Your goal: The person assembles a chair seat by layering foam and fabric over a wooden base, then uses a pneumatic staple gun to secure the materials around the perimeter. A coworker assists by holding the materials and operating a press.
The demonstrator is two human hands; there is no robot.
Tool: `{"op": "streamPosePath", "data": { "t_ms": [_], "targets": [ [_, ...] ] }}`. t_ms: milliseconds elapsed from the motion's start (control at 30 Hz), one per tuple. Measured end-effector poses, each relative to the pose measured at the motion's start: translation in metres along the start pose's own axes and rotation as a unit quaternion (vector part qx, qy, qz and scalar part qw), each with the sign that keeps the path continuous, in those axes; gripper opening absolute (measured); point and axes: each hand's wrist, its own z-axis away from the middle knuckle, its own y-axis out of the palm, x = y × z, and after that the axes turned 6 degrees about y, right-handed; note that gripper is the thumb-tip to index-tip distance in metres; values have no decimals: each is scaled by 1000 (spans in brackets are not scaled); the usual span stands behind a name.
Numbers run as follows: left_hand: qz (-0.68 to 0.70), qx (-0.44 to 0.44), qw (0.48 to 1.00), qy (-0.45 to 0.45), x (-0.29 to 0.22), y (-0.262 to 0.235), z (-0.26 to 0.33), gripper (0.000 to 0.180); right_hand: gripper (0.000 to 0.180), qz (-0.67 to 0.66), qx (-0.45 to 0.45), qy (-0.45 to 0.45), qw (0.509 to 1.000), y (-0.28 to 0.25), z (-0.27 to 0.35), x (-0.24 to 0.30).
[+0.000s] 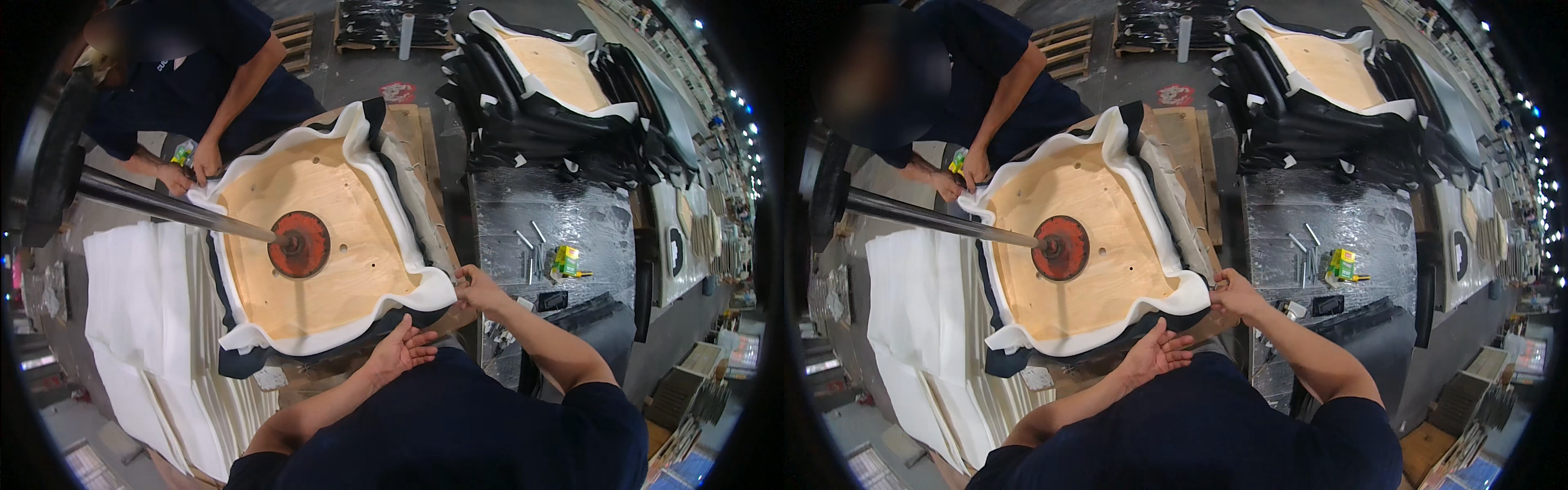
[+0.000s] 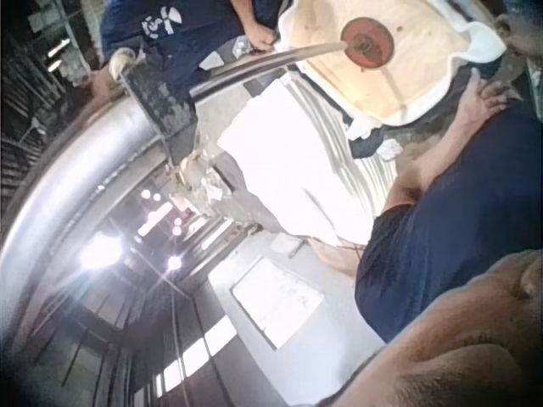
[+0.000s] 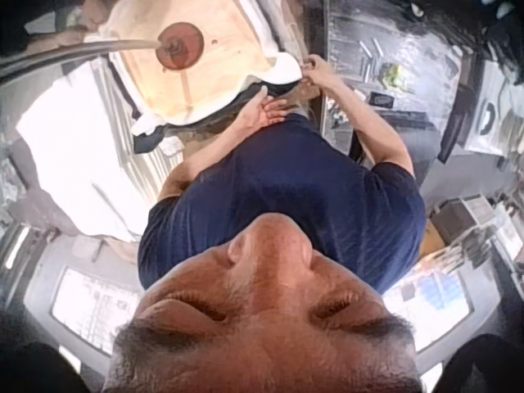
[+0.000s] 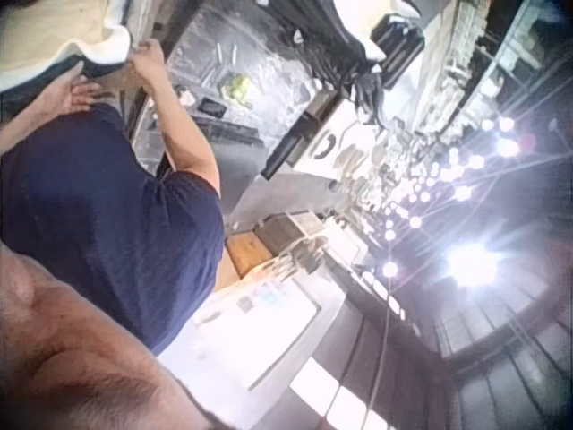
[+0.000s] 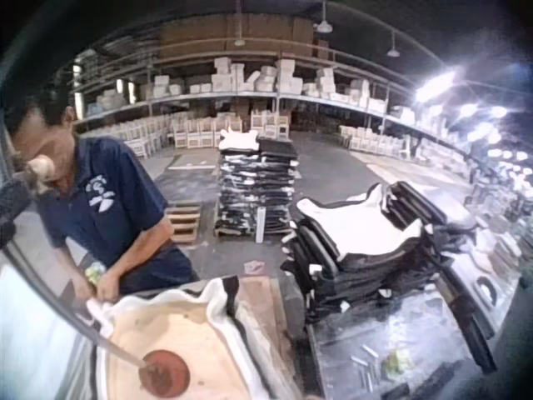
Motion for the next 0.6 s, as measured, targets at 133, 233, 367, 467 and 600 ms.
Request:
{"op": "streamPosePath", "data": {
  "t_ms": [133,233,367,467,600],
  "targets": [
    [50,-56,996,55,11,13,-15,43,57,-45,-15,-24,999,3,5,-10],
    [111,-67,988,80,12,22,-14,37,51,-105,47,130,985,-8,20,3],
    [88,-63,992,68,11,28,-13,35,55,-96,139,150,974,0,21,14],
    [63,-87,993,53,12,33,-15,39,54,-65,185,169,966,-6,8,21],
    [33,-110,993,8,11,48,-28,50,51,41,203,184,961,2,4,40]
  ]
}}
